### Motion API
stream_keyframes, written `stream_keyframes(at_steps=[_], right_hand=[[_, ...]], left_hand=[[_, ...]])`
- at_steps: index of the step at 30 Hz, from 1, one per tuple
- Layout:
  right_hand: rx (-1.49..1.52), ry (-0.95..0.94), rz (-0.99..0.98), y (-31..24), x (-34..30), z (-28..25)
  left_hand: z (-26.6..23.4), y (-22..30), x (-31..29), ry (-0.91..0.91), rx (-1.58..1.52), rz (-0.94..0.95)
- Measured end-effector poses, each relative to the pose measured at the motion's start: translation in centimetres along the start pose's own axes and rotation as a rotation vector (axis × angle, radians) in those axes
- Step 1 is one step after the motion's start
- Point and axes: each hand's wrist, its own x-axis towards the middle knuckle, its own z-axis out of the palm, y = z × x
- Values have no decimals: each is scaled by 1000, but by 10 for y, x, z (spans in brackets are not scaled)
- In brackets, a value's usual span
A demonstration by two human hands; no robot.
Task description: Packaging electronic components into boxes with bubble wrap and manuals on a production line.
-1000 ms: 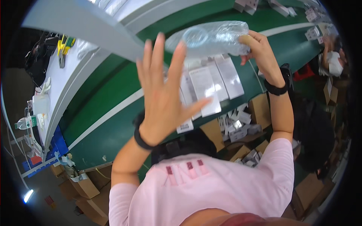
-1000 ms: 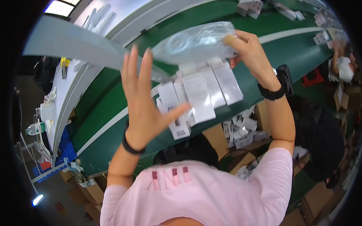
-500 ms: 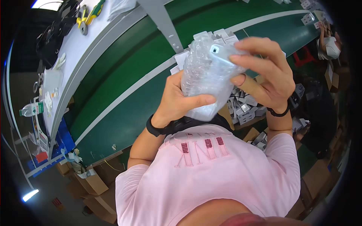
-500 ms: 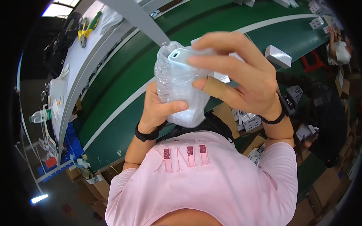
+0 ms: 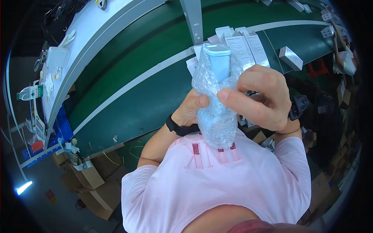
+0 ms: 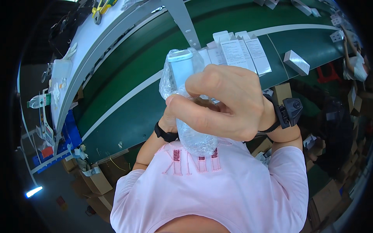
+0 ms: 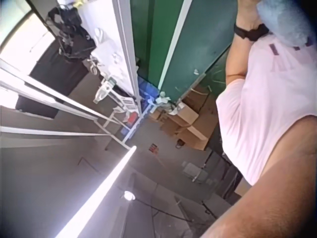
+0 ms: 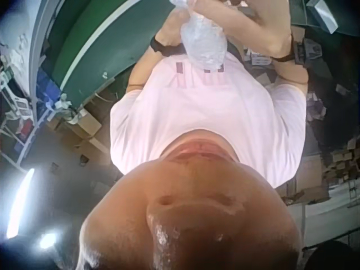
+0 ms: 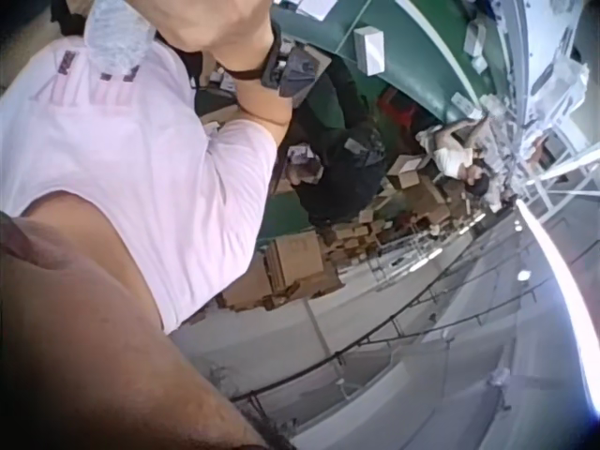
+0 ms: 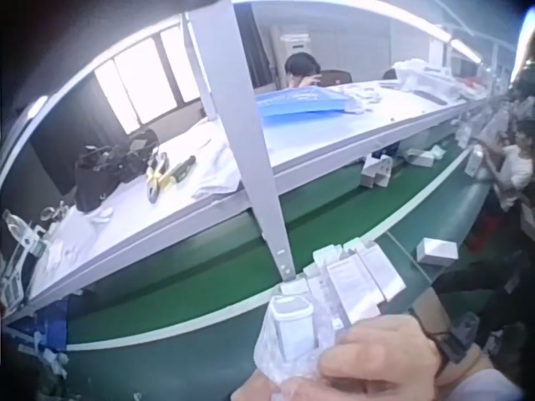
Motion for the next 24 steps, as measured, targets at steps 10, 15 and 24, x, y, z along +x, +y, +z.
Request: stream_keyframes(at_steps=[10,15,24], right_hand=[[271,165,756,27,-40,-7],[316,-58,839,33,-56,14],[-1067,181,1383,196,-302,-143]], left_hand=[[-29,22,9,-13,838,-157],[-31,10,5,-22,1204,-194],[-180,48,-12,723,196,-241]])
